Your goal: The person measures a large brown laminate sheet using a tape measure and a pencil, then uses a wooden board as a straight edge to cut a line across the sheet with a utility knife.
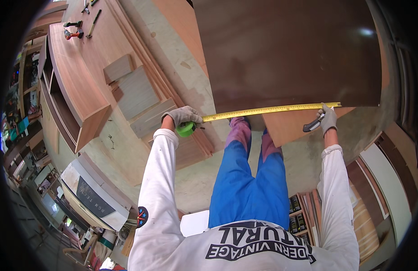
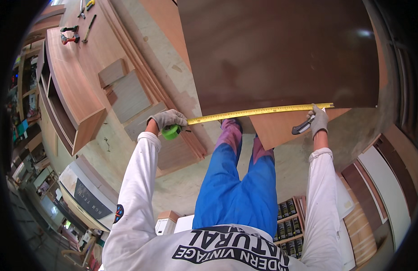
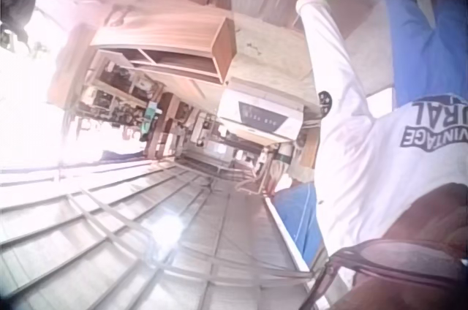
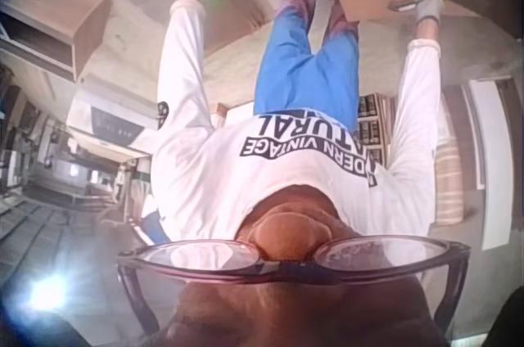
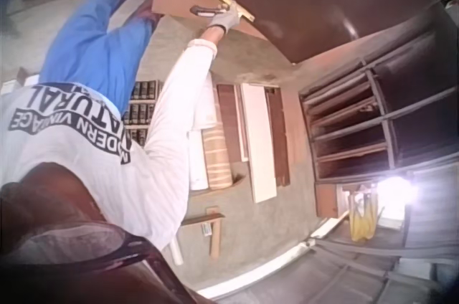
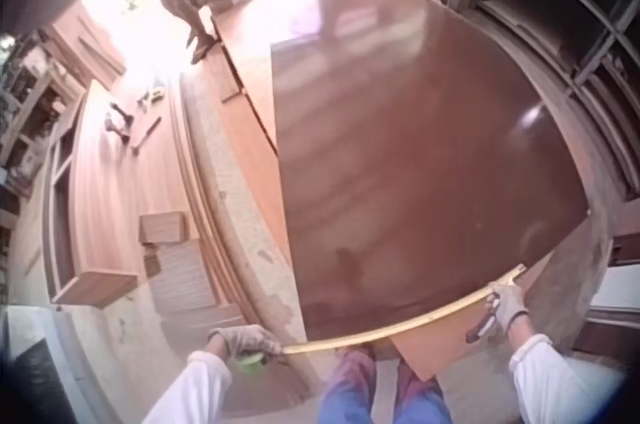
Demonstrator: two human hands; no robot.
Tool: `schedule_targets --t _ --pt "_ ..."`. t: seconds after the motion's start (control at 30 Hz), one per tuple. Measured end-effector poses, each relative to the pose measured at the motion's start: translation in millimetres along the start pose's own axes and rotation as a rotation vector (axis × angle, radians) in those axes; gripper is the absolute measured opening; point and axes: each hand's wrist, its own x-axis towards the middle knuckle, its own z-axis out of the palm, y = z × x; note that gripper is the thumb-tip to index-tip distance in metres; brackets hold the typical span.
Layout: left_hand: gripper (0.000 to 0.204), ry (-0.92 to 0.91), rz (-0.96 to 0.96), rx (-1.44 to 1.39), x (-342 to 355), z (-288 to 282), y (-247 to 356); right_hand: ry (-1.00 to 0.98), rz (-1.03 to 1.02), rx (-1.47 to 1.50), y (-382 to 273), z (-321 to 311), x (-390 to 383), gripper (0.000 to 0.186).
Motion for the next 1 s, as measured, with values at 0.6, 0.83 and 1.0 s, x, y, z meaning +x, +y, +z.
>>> schedule_targets --t 0.6,0.83,1.0 --pt "0.034 0.137 -0.013 0.301 67.9 16.7 22.6 0.178 -0.090 -0.021 -13.2 -96.7 72.6 0.012" --pt "0.045 0.045 -0.009 0.215 68.2 24.2 24.7 0.201 -0.044 0.074 1.3 -90.5 76.9 0.013" --pt "0.033 0.028 0.006 0.231 77.1 26.8 28.1 0.175 -0.046 0.049 -1.8 -89.9 97.2 0.014"
